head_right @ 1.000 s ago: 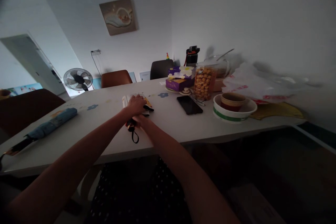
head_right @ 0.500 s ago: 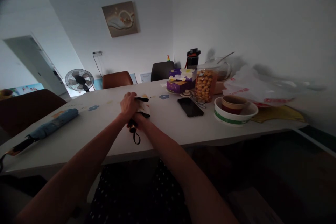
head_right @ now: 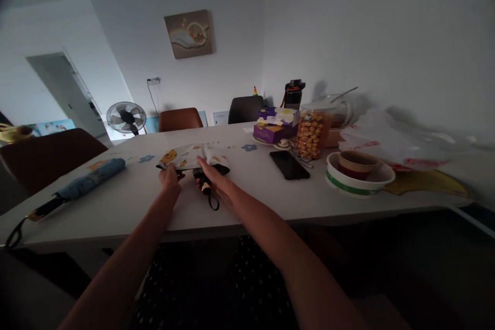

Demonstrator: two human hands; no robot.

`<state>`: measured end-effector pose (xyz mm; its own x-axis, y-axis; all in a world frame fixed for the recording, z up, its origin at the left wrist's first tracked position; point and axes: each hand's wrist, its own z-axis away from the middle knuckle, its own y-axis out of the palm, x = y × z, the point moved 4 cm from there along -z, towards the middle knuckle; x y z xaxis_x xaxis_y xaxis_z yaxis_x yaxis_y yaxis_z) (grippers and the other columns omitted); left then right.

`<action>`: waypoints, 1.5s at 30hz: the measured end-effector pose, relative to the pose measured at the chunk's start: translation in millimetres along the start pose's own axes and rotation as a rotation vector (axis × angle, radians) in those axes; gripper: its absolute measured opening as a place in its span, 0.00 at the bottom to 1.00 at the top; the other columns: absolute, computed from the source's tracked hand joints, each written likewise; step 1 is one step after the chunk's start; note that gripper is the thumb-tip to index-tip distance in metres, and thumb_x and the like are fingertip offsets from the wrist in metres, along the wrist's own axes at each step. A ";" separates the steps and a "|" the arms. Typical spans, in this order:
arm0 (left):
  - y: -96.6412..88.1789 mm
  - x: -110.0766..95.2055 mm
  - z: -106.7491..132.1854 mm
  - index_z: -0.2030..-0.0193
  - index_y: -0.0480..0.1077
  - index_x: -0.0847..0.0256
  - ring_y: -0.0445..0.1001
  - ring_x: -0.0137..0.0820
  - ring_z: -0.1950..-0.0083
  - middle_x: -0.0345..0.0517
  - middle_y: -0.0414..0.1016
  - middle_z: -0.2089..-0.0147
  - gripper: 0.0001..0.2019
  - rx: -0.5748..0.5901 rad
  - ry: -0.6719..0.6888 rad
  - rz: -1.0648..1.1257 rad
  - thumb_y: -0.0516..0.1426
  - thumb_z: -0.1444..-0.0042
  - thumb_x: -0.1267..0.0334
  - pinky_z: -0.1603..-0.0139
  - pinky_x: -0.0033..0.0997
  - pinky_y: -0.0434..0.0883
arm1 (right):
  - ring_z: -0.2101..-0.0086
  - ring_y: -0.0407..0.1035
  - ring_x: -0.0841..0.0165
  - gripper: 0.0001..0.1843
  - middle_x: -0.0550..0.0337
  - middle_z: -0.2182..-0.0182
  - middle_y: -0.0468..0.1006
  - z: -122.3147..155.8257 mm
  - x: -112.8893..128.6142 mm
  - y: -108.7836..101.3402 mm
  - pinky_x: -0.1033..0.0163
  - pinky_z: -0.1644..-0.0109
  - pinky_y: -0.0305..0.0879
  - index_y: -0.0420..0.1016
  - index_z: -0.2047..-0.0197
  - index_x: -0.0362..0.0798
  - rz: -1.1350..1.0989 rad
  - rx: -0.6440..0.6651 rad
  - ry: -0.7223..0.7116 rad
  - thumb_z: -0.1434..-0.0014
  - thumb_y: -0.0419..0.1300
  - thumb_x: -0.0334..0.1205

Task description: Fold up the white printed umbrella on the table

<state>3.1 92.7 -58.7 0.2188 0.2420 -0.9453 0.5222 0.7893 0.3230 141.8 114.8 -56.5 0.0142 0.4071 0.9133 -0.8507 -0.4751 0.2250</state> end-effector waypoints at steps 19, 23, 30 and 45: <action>7.0 8.4 -1.9 0.54 0.64 0.60 0.72 0.26 0.74 0.43 0.72 0.65 0.13 0.065 -0.240 0.168 0.48 0.45 0.73 0.69 0.31 0.74 | 0.88 0.60 0.73 0.18 0.64 0.88 0.64 -8.9 7.9 -9.7 0.68 0.86 0.60 0.63 0.75 0.45 0.041 -0.275 -0.133 0.45 0.56 0.52; 9.6 11.1 -15.4 0.57 0.65 0.61 0.72 0.26 0.74 0.42 0.71 0.70 0.12 0.126 -0.402 0.184 0.48 0.46 0.76 0.69 0.30 0.74 | 0.89 0.59 0.73 0.15 0.66 0.89 0.63 -8.3 10.4 -13.8 0.68 0.87 0.59 0.62 0.75 0.46 0.052 -0.307 -0.126 0.46 0.58 0.48; 10.1 4.5 -47.4 0.61 0.65 0.63 0.69 0.26 0.78 0.41 0.69 0.74 0.08 0.268 -0.484 -0.024 0.56 0.49 0.69 0.77 0.26 0.70 | 0.90 0.58 0.74 0.14 0.66 0.90 0.62 -1.2 15.0 -29.8 0.70 0.88 0.57 0.60 0.76 0.46 0.083 -0.273 -0.041 0.41 0.53 0.43; 64.8 24.0 -79.6 0.72 0.69 0.62 0.62 0.26 0.77 0.38 0.64 0.79 0.09 0.217 0.060 -0.296 0.58 0.52 0.58 0.75 0.24 0.60 | 0.89 0.60 0.74 0.24 0.64 0.89 0.65 -10.1 5.0 -45.1 0.69 0.87 0.58 0.64 0.78 0.45 0.041 -0.177 -0.091 0.47 0.55 0.59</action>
<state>-23.4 194.6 -64.2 -0.0135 0.0588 -0.9982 0.7195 0.6938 0.0312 175.0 146.1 -65.5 0.0187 0.3141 0.9492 -0.9304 -0.3422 0.1316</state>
